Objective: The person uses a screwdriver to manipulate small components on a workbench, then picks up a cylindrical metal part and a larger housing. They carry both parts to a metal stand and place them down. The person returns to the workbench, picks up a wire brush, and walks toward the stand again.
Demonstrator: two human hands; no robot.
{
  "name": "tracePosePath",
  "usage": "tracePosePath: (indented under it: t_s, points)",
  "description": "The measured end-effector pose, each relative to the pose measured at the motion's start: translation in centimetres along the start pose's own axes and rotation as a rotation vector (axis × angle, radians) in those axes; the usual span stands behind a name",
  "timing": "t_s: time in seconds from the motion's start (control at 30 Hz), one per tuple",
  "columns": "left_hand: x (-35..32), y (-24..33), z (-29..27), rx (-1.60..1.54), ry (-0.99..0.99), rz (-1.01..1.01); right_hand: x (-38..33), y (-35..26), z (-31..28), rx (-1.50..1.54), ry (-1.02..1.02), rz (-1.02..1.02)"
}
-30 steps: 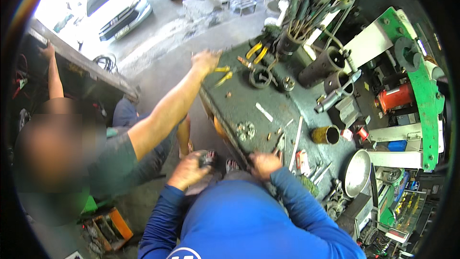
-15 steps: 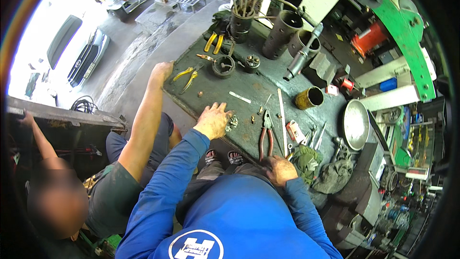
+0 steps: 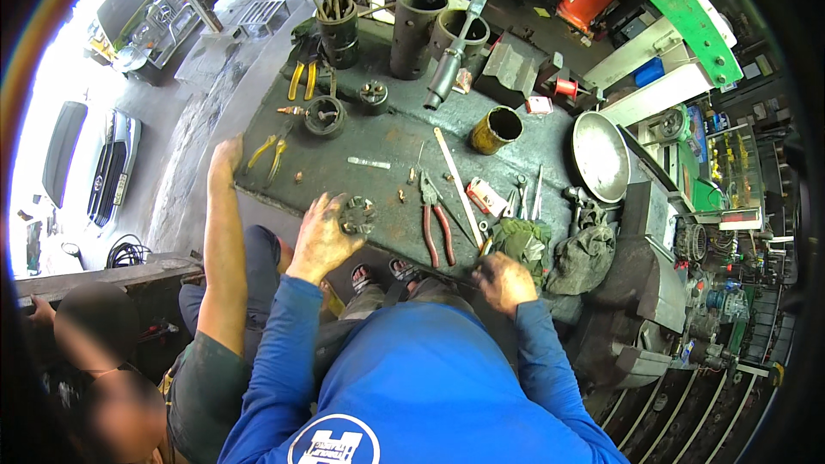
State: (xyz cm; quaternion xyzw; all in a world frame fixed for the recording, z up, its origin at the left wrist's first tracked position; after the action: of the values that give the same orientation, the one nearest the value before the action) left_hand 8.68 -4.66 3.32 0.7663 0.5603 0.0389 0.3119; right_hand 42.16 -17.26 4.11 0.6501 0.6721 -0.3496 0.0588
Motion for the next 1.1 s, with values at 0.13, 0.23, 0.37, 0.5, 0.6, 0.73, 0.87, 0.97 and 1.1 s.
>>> tracePosePath:
  t_s: [0.13,0.23,0.37,0.5,0.6,0.73,0.87,0.97,1.1]
  points:
    - [-3.8,0.0,1.2,-0.726,-0.038,0.000,2.3,-0.3,-1.2,0.008,0.034,-0.044]
    - [-6.3,0.1,4.2,-1.515,-0.116,-0.156,4.1,-1.2,-1.2,-0.029,0.020,-0.128]
    - [-8.5,1.0,7.4,-2.171,-0.141,-0.200,6.2,-2.7,-0.9,-0.063,-0.033,-0.211]
    - [-9.7,1.5,8.8,-2.194,-0.064,-0.198,7.2,-3.3,-0.9,-0.086,-0.101,-0.256]
    - [-10.1,2.2,9.1,-2.203,-0.044,-0.169,7.4,-3.1,-1.1,-0.121,-0.146,-0.279]
    - [-10.6,3.3,9.1,-2.183,-0.006,-0.142,7.6,-2.2,-1.5,-0.158,-0.179,-0.289]
    - [-11.0,4.5,9.7,-2.206,-0.022,-0.164,7.1,-1.4,-2.5,-0.101,-0.096,-0.325]
    - [-10.9,5.4,9.8,-2.239,-0.142,-0.041,5.8,-0.2,-2.8,-0.101,-0.107,-0.254]
    - [-10.0,4.6,9.7,-2.129,-0.160,-0.050,2.0,1.3,-2.1,-0.023,0.025,-0.188]
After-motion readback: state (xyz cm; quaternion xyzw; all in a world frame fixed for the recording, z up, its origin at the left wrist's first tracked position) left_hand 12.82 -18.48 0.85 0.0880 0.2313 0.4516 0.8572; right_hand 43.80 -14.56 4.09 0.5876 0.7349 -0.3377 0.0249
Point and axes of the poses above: each hand's wrist, its own x-axis towards the middle knuckle, its own z-axis out of the palm, y = z × x, the point moved 4 cm from there along x, towards the middle knuckle, and after that the axes turned 12 degrees about -y, right-handed, at the moved point
